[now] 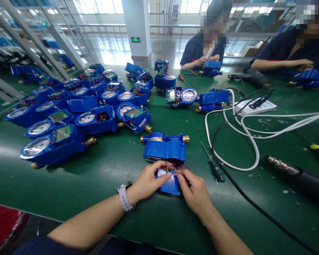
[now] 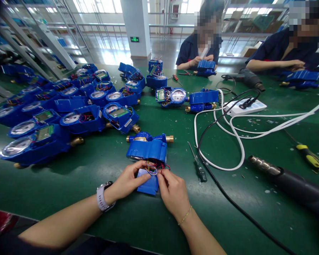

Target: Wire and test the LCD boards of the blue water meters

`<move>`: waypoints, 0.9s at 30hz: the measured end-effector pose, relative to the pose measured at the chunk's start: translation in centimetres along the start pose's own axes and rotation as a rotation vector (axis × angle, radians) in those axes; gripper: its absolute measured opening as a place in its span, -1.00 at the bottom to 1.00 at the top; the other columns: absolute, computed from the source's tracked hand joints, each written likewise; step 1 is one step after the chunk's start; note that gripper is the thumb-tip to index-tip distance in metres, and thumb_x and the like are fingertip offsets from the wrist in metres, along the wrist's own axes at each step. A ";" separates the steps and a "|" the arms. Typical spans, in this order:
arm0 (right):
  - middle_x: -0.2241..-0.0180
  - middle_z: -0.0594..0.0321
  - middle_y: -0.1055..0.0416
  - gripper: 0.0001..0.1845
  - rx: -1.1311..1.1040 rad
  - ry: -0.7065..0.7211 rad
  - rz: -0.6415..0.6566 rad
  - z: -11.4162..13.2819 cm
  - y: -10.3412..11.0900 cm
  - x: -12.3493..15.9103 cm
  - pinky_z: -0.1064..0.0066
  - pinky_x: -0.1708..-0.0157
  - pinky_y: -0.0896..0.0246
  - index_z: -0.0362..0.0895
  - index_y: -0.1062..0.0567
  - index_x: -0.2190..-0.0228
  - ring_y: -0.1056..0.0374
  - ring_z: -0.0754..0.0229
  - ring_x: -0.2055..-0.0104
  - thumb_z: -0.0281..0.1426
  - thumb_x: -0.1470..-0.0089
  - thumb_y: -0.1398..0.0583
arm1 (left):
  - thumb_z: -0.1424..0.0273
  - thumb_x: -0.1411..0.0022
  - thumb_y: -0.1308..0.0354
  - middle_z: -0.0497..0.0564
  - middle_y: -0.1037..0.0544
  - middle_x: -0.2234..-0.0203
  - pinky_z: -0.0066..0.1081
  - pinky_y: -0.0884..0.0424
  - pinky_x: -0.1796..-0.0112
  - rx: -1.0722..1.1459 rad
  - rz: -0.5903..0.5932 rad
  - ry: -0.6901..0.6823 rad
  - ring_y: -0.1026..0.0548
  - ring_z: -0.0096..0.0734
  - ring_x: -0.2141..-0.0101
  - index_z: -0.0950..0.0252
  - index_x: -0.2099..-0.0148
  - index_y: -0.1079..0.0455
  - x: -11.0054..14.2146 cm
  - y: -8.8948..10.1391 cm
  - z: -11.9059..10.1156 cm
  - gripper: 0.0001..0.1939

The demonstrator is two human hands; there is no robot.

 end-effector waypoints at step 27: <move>0.64 0.45 -0.24 -0.58 -0.030 -0.113 0.032 -0.3 -1.1 0.0 0.49 0.59 -0.07 -0.19 -0.35 -0.02 -0.22 0.31 0.62 -0.23 -0.20 -0.16 | 0.23 -0.16 -0.24 0.06 -0.58 0.31 -0.40 -0.36 0.15 0.161 -0.052 0.034 -0.50 -0.32 0.26 0.35 0.28 -0.47 -0.7 0.1 0.9 -0.75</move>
Point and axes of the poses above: each hand's wrist, its own x-axis away from the middle knuckle, its own y-axis out of the back of the hand, z = x × y, the point moved 5 cm from there along -x, towards the middle knuckle
